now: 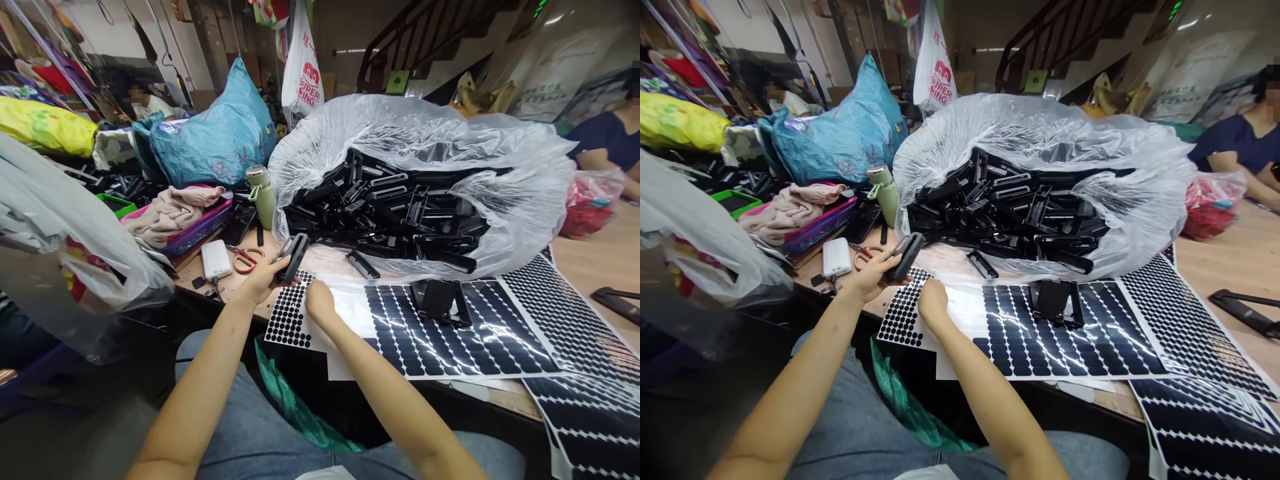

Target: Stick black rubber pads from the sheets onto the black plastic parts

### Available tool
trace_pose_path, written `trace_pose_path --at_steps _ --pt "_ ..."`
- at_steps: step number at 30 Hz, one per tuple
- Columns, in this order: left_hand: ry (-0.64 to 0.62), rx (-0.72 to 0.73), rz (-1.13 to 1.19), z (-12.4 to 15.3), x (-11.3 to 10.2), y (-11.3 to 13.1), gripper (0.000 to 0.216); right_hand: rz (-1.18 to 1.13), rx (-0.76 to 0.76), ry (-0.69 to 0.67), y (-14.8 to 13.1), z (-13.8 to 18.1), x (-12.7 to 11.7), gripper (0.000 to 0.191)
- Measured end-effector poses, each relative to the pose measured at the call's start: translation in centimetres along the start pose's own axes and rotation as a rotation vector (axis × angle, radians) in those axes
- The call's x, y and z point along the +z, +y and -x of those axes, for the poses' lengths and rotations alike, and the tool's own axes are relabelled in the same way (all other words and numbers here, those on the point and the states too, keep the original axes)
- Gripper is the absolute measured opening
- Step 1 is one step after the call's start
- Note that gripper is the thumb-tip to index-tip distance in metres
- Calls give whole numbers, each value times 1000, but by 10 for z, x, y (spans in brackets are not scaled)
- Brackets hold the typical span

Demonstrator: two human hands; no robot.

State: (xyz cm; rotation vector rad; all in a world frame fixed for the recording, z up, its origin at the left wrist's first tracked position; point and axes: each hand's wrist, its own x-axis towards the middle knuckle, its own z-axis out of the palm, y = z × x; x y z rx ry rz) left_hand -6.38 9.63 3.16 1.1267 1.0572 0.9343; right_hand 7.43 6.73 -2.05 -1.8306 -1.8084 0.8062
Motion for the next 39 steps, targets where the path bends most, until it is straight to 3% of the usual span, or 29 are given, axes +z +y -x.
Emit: trace_pose_path --at_steps 5,10,22,26,29,33,36,39 --pt "-184 -325 209 30 -5 -2 36 -216 -120 3 5 31 -52 17" --pt "-444 -431 303 37 12 -10 41 -444 -312 96 -9 63 -84 14" --pt "-478 -427 302 49 33 -11 30 -417 -219 114 -6 81 -81 15" --pt "-484 -425 266 50 41 -14 32 -341 -237 223 10 84 -80 6" --pt "-499 -466 224 48 48 -24 37 -159 -62 317 44 93 -79 15" --pt "-473 -568 161 44 58 -44 39 231 178 232 88 114 -67 17" --pt "-427 -606 110 42 64 -53 38 316 229 212 96 125 -57 17" --pt "-406 -624 98 42 68 -55 38 256 241 173 91 127 -51 11"
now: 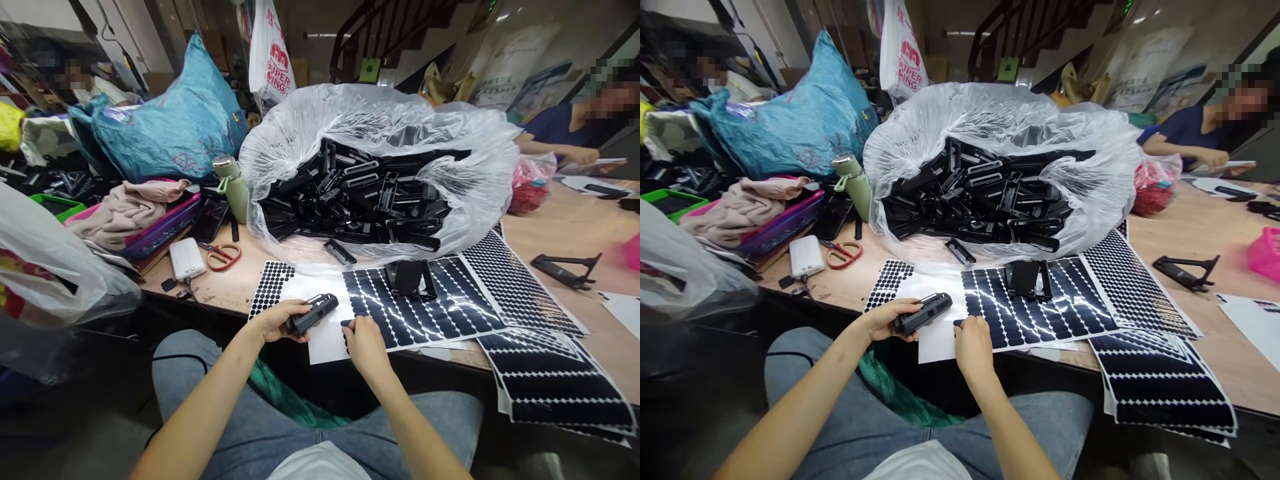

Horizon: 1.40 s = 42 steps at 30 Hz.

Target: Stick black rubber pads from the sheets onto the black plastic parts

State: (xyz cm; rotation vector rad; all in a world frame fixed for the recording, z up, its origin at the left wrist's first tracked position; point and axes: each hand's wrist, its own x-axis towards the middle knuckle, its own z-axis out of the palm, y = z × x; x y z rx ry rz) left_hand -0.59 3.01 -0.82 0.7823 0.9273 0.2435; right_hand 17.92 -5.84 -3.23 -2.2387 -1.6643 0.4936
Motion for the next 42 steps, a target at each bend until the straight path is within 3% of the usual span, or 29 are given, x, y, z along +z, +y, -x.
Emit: trace_pose_path --at_steps 5,9,15,18,21,27,42 --pt "11 1 5 1 2 0 39 -20 76 72 -6 -2 0 21" --pt "-8 -10 23 1 -2 -2 41 -129 62 67 1 -3 -3 12" --pt "-179 -12 84 3 -15 -1 45 -665 22 -34 9 -3 -31 21" --pt "-299 -1 91 6 -16 0 46 -988 -40 -75 1 -3 -46 21" --pt "-371 7 78 9 -12 1 45 -1147 -100 -79 -9 -3 -53 26" --pt "-442 10 42 15 -4 4 47 -1100 -115 -103 -12 -1 -48 27" --pt "-420 -6 13 17 1 2 46 -998 -116 -61 -10 6 -43 23"
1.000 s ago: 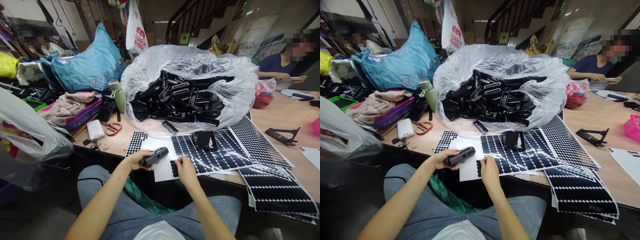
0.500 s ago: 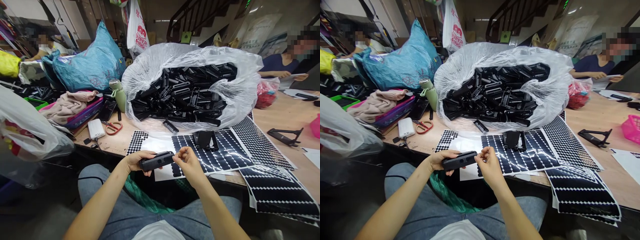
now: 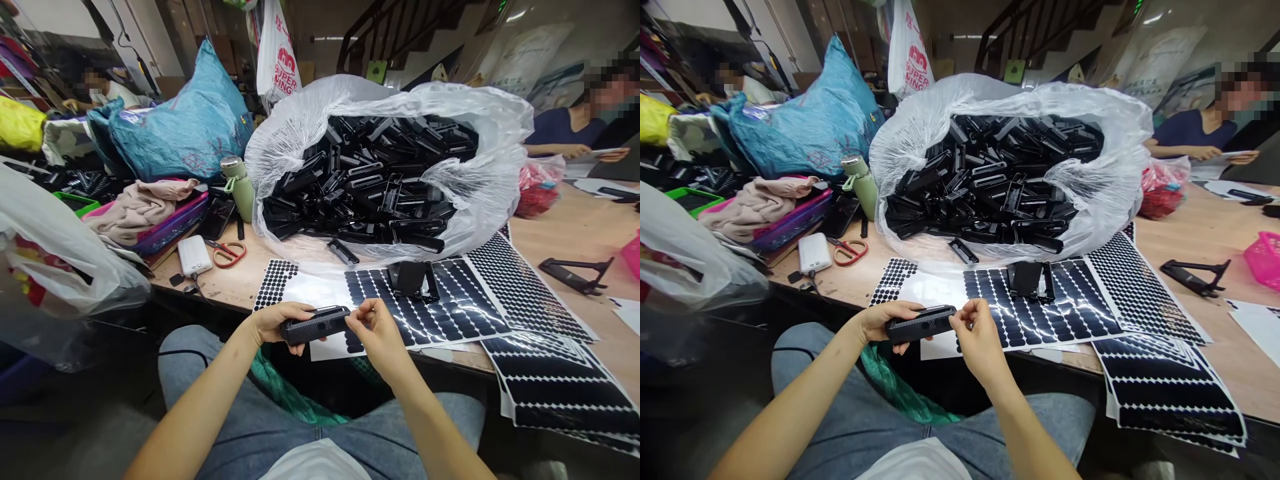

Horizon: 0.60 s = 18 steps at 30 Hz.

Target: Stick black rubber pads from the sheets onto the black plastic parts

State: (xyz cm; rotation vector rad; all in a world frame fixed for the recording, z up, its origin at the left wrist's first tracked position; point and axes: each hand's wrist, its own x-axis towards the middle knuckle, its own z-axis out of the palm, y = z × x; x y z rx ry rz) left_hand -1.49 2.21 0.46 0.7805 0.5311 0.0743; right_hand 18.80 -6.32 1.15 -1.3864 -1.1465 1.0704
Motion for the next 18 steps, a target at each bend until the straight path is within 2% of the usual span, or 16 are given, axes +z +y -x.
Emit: trace_pose_path --at_steps 11,18 --pt "-29 10 -8 1 4 1 41 116 -62 103 -8 7 6 20" --pt "-3 14 12 -1 5 3 41 188 -70 166 -10 8 9 19"
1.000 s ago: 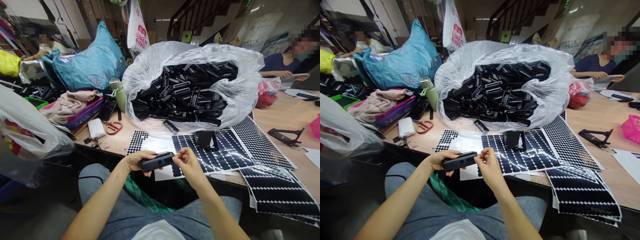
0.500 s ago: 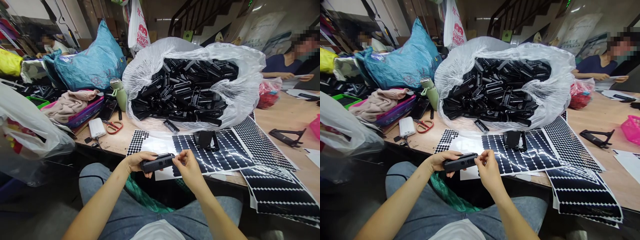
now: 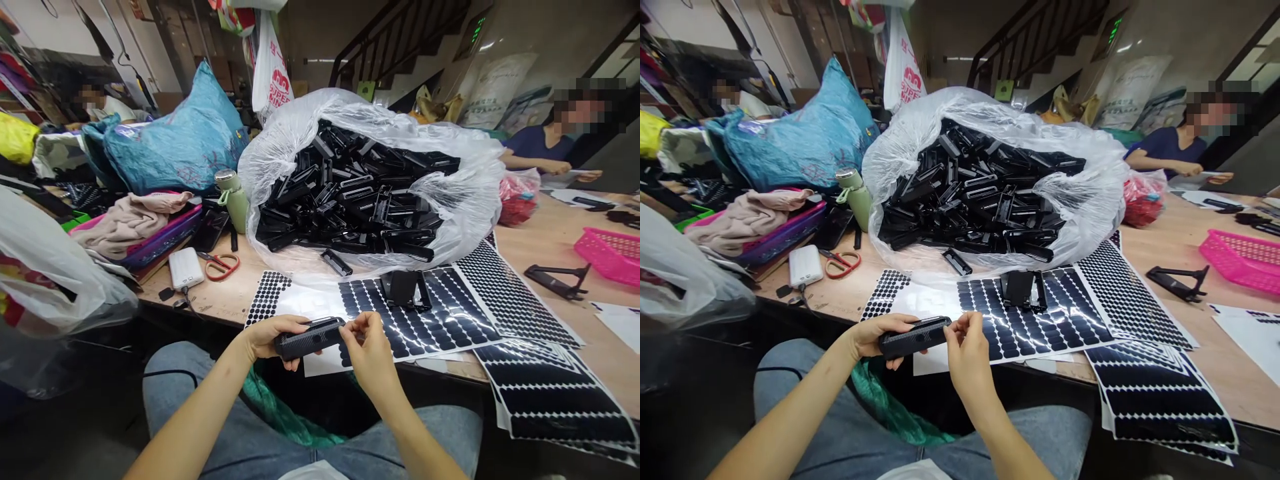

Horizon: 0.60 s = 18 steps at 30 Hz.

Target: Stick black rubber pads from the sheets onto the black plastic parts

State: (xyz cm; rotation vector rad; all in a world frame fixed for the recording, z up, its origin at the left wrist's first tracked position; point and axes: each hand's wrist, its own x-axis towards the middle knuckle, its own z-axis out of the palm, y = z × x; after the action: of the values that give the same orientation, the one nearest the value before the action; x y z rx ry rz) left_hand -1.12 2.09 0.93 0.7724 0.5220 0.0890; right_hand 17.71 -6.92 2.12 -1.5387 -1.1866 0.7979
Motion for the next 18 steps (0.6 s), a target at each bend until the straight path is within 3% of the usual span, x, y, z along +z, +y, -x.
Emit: trace_pose_path --at_steps 18 --pt "59 -20 -27 -8 7 -3 43 53 -19 139 10 5 4 12"
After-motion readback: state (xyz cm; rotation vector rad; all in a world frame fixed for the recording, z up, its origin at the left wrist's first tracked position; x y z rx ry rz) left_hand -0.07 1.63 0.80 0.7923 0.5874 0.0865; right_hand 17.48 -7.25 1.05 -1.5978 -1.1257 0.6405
